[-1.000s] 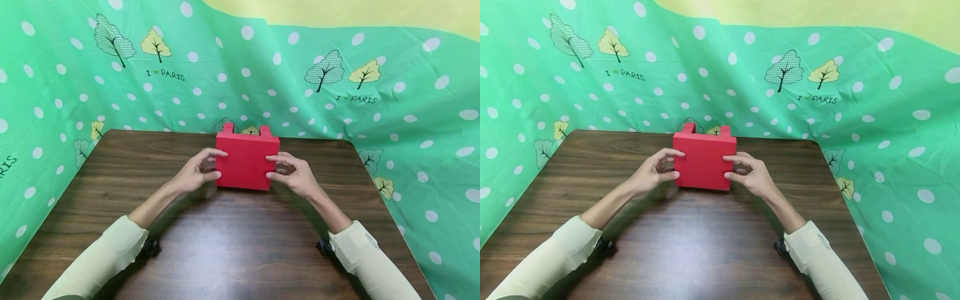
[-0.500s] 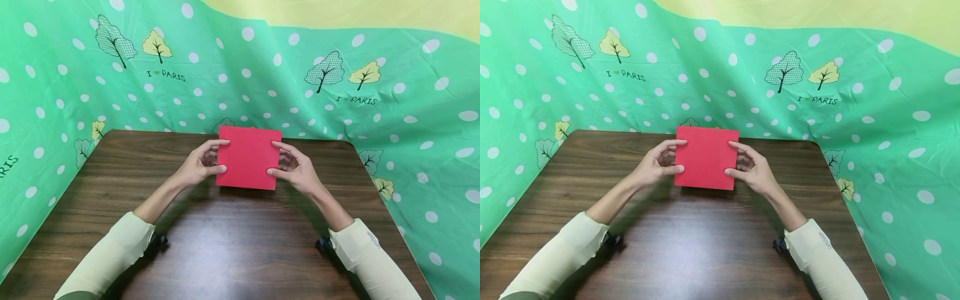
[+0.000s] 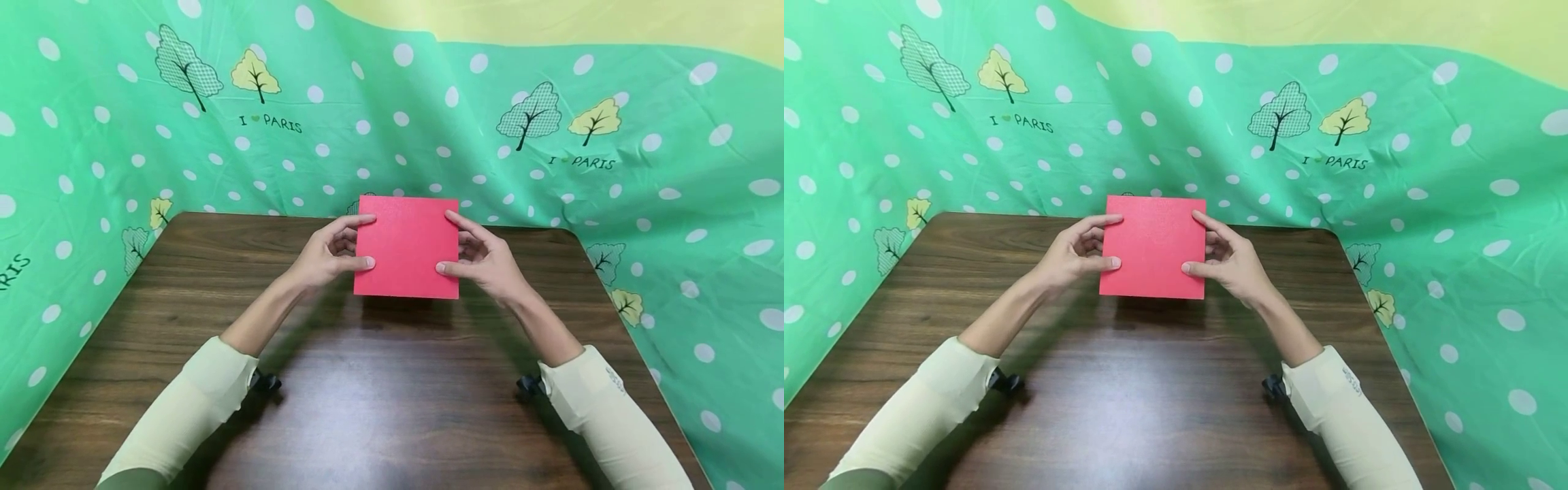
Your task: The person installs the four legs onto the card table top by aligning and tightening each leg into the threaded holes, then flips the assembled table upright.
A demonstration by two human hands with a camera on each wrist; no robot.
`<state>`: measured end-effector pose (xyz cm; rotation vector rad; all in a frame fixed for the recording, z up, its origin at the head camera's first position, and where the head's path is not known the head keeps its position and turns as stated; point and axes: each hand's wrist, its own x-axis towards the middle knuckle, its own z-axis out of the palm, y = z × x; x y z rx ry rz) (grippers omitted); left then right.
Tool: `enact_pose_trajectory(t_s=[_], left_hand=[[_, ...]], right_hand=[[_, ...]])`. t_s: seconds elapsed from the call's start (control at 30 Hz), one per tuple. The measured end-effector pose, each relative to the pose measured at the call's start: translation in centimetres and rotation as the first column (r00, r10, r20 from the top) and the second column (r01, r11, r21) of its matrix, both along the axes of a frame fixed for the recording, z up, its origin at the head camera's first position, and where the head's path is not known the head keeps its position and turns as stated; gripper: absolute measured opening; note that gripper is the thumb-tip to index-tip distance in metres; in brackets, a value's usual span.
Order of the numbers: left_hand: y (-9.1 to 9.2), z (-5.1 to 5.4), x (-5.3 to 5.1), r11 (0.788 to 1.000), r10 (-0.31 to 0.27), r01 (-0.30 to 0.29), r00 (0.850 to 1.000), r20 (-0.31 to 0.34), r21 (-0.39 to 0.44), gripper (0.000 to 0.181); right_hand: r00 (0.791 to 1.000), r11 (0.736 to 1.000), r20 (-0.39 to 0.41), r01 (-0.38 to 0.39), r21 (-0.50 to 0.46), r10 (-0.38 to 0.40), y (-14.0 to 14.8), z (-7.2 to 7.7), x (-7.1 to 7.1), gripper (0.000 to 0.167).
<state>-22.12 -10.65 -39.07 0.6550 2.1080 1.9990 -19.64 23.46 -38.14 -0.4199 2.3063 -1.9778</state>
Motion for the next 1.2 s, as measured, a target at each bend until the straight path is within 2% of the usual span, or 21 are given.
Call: enact_pose_trajectory(t_s=[0.1,0.23,0.33,0.53,0.7,0.93,1.2], left_hand=[[0.1,0.3,-0.1,1.0,0.005,-0.005,1.0,0.02,0.012,0.073],[0.1,0.6,-0.2,1.0,0.015,-0.017,0.996,0.087,0.024,0.073],[0.0,0.7,-0.3,0.999,0.029,-0.031,0.989,0.145,0.015,0.072],[0.1,0.9,-0.5,0.999,0.038,-0.043,0.975,0.219,0.015,0.07],[0.1,1.0,-0.5,0.999,0.035,-0.041,0.965,0.26,0.017,0.07],[0.3,0.8,-0.7,0.998,0.04,-0.055,0.936,0.349,0.032,0.068],[0.5,0.1,-0.8,0.998,0.027,-0.048,0.91,0.413,0.039,0.066]], right_hand=[[0.999,1.0,0.045,0.003,0.02,-0.004,0.0,0.5,-0.1,0.085],[0.995,1.0,0.095,0.007,0.024,-0.009,-0.1,0.9,-0.2,0.083],[0.991,1.0,0.132,0.008,0.003,-0.008,-0.2,1.0,-0.3,0.082],[0.975,0.999,0.22,-0.001,-0.054,0.013,-0.3,1.4,-0.4,0.082],[0.963,1.0,0.269,-0.012,-0.028,0.019,-0.3,1.4,-0.5,0.082],[0.94,1.0,0.34,0.0,-0.029,0.01,-0.3,1.5,-0.8,0.079],[0.915,0.999,0.402,-0.001,-0.047,0.02,-0.3,1.0,-0.9,0.081]])
